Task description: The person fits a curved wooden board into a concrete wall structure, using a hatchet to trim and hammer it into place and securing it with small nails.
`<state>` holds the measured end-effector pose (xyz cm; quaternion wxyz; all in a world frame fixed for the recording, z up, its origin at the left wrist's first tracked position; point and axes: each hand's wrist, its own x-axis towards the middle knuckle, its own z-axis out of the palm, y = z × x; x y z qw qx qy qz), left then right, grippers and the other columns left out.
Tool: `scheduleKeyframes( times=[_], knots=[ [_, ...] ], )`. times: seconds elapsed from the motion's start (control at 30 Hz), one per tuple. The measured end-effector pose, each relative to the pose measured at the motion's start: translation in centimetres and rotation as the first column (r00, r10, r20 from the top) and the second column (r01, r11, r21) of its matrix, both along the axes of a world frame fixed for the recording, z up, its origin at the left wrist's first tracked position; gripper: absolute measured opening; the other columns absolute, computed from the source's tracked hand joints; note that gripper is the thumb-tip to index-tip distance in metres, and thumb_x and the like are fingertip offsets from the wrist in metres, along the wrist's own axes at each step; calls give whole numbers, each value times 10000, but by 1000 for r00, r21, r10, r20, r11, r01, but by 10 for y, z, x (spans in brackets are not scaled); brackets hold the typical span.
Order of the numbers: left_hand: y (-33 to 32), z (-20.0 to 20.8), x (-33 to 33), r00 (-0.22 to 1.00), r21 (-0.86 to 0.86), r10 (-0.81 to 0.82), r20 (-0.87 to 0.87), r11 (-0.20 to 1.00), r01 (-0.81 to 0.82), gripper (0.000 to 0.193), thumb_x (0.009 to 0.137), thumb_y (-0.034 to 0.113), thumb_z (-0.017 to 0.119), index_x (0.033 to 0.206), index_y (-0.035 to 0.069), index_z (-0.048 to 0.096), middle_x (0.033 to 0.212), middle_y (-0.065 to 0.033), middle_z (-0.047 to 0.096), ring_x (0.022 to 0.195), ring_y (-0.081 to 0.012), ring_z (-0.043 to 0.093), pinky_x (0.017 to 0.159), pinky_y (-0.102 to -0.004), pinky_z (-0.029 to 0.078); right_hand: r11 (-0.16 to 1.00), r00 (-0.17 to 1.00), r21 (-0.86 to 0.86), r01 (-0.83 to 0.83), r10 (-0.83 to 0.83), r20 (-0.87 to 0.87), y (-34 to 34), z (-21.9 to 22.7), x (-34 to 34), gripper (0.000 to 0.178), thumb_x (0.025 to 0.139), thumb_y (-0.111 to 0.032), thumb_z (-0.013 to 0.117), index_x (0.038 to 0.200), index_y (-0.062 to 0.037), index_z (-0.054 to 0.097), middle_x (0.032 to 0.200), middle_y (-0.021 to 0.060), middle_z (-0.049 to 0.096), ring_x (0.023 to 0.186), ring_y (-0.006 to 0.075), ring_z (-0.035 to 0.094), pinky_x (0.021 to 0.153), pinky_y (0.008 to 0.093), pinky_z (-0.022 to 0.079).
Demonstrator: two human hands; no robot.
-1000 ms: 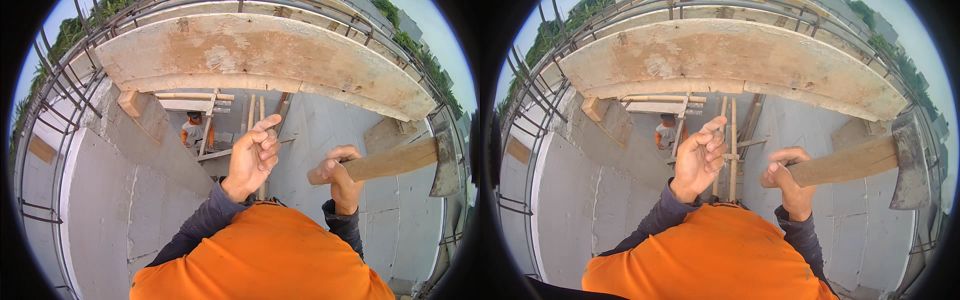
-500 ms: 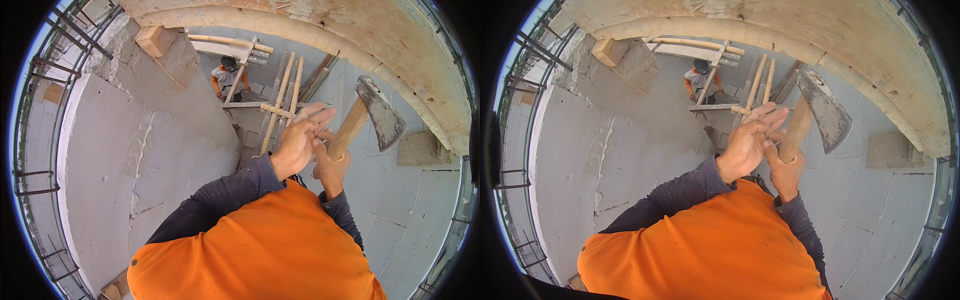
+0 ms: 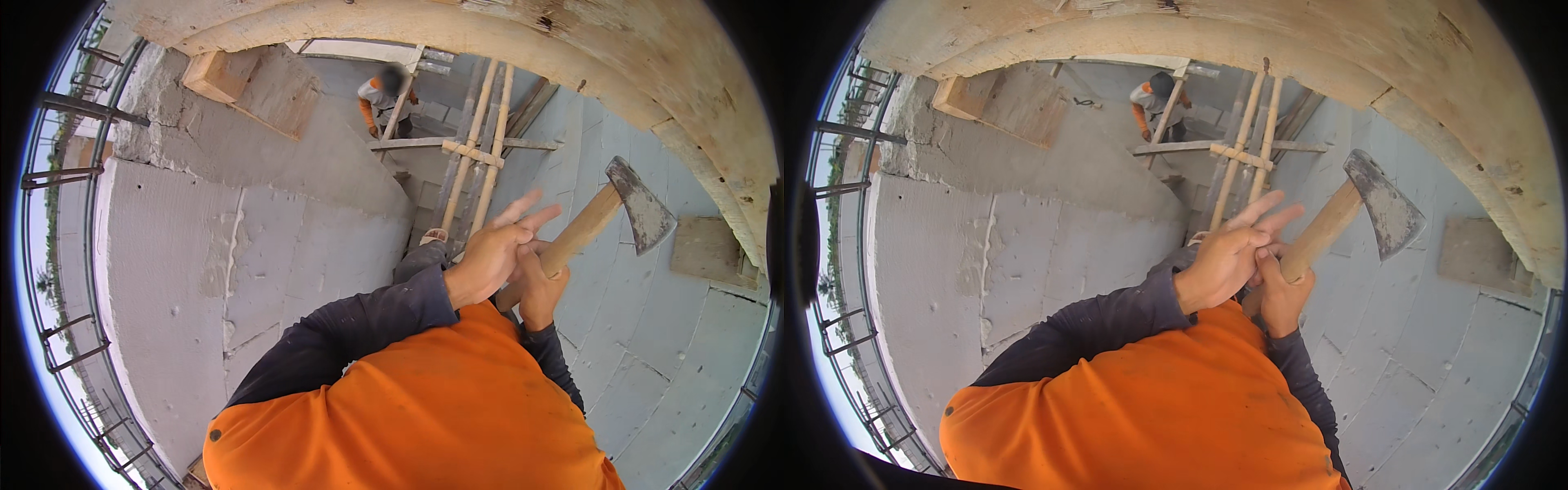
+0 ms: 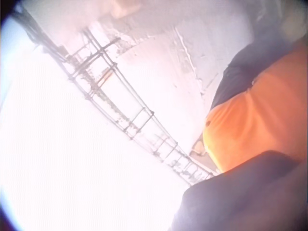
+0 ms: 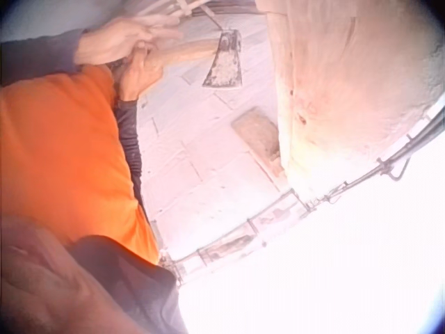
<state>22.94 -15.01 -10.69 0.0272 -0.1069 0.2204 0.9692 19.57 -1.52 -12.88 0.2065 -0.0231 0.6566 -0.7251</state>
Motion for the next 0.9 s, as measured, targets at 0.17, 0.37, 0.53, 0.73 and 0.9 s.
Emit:
scheduleKeyframes(
  times=[0.17, 0.37, 0.53, 0.73, 0.9],
  knots=[
    [6, -20, 17, 994, -396, -5, 108, 917, 47, 533, 1052, 138, 595, 1546, 39, 422, 1477, -162, 560, 1158, -158, 607, 869, -298, 534, 995, 995, -51, 86, -83, 62, 9, 5, 3, 157, 934, -114, 700, 895, 30, 653, 658, 84, 623, 554, 157, 595, 534, 304, 501],
    [1, -23, 31, 989, -462, -68, 130, 879, 121, 180, 1020, 136, 703, 1141, 6, 732, 1172, -72, 707, 1004, -128, 675, 886, -296, 541, 992, 996, -123, 38, -28, 82, 21, 10, 9, 148, 924, -108, 693, 879, 23, 643, 623, 82, 614, 531, 161, 590, 522, 305, 500],
    [0, -20, 39, 999, -533, -19, 43, 846, 39, 168, 1036, 123, 680, 1136, -3, 727, 1081, -59, 722, 978, -123, 675, 869, -299, 553, 985, 989, -173, 23, 3, 151, 22, 3, 16, 163, 949, -122, 697, 928, 33, 653, 622, 68, 608, 520, 148, 577, 504, 290, 479],
    [-60, 32, 46, 932, -887, 293, -213, 341, -310, 158, 1043, 142, 676, 1111, 14, 737, 1030, -79, 745, 1008, -120, 673, 889, -296, 537, 994, 976, -60, 95, -81, 201, 19, 3, 20, 338, 985, -202, 684, 1202, 32, 571, 632, 13, 530, 492, 100, 494, 475, 265, 439],
    [-111, 129, 24, 585, -611, 187, -790, -328, -721, 143, 965, 165, 775, 1053, 52, 764, 984, -61, 745, 958, -178, 648, 889, -334, 535, 999, 982, -10, 50, -47, 181, 24, 22, 2, 427, 975, -245, 668, 1285, 2, 509, 669, 4, 506, 515, 90, 477, 456, 257, 416]
  ],
)
